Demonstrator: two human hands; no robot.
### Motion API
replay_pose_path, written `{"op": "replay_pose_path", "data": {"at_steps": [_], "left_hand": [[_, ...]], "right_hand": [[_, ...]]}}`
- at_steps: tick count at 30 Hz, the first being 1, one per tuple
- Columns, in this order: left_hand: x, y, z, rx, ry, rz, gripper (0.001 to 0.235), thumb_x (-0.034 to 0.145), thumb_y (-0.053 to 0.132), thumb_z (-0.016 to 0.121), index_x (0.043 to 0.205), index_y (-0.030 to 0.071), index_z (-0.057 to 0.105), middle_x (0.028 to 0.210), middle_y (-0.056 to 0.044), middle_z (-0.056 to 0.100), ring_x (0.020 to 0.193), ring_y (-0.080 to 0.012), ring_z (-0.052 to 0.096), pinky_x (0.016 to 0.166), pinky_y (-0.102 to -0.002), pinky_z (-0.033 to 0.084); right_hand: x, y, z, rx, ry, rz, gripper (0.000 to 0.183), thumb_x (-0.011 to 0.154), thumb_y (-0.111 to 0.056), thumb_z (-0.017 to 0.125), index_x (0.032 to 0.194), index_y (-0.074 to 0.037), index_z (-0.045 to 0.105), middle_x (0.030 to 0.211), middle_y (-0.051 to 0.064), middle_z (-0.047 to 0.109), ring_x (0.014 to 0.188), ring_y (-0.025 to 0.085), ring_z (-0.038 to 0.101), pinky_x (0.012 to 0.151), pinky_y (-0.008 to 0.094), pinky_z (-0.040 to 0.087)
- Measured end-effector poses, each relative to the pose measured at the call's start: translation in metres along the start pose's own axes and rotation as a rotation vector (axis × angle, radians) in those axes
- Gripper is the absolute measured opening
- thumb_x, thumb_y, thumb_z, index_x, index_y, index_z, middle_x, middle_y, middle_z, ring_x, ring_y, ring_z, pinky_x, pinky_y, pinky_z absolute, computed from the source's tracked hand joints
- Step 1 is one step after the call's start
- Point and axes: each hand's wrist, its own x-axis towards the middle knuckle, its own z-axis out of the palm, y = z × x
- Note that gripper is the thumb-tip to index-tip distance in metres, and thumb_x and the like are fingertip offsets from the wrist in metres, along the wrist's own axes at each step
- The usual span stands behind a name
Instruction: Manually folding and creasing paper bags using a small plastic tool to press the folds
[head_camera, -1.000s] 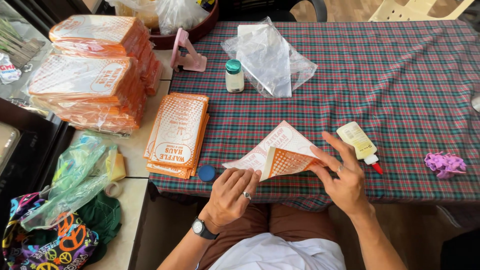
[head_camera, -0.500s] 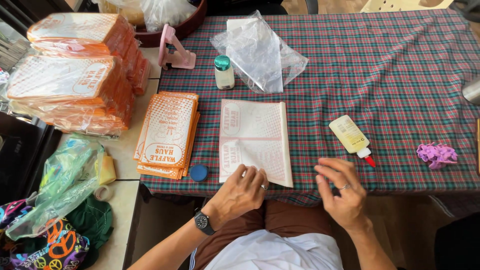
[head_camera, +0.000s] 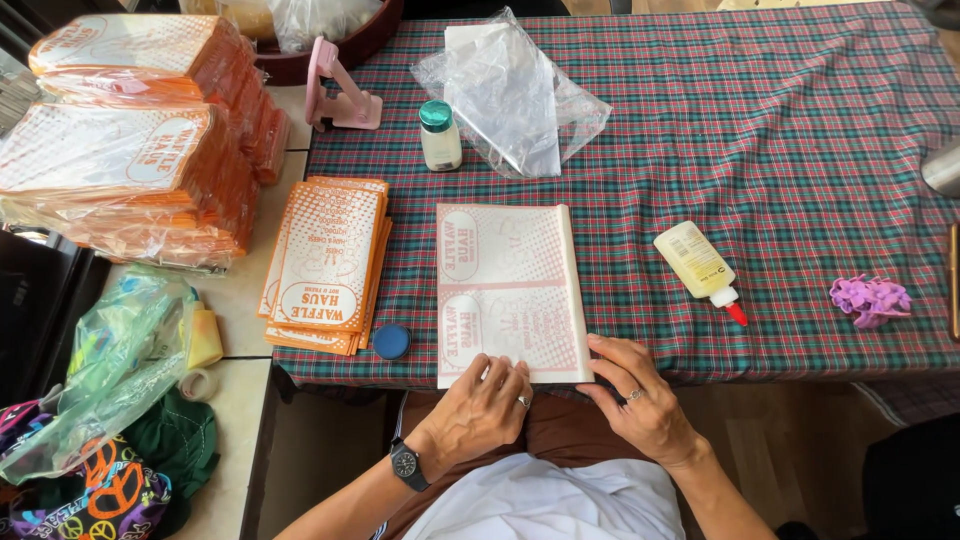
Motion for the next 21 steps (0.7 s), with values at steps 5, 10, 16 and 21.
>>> {"op": "replay_pose_path", "data": {"at_steps": [5,10,16,21], "left_hand": [[0.002,0.005,0.004,-0.060,-0.014,-0.033,0.018,0.097,-0.003,0.055,0.108,-0.009,0.069,0.092,-0.017,0.064,0.077,-0.0291,0.058,0.070,-0.038,0.049],[0.003,0.005,0.002,-0.097,-0.095,-0.048,0.016,0.096,-0.002,0.054,0.098,-0.003,0.070,0.097,-0.015,0.062,0.075,-0.0276,0.053,0.068,-0.037,0.043],[0.005,0.009,0.002,-0.194,-0.070,-0.126,0.018,0.096,-0.004,0.056,0.083,0.001,0.068,0.091,-0.013,0.061,0.074,-0.0282,0.051,0.065,-0.038,0.039],[0.017,0.017,0.003,-0.248,-0.156,-0.372,0.028,0.091,0.030,0.080,0.094,0.005,0.067,0.089,-0.009,0.057,0.082,-0.0300,0.054,0.078,-0.043,0.044]], "right_hand": [[0.001,0.001,0.001,0.012,-0.019,-0.036,0.027,0.087,0.001,0.079,0.109,0.007,0.066,0.131,0.018,0.062,0.119,0.034,0.065,0.106,0.043,0.059],[0.003,0.000,0.000,-0.010,-0.019,-0.080,0.025,0.089,0.005,0.075,0.112,0.007,0.065,0.128,0.022,0.065,0.119,0.034,0.068,0.106,0.046,0.058],[0.005,-0.001,-0.002,0.022,-0.030,-0.079,0.015,0.091,0.008,0.070,0.105,0.007,0.063,0.130,0.025,0.064,0.119,0.036,0.068,0.106,0.051,0.056],[0.001,0.001,0.001,0.108,-0.069,0.156,0.012,0.087,0.002,0.075,0.098,0.001,0.070,0.129,0.013,0.067,0.114,0.032,0.065,0.107,0.044,0.054]]}}
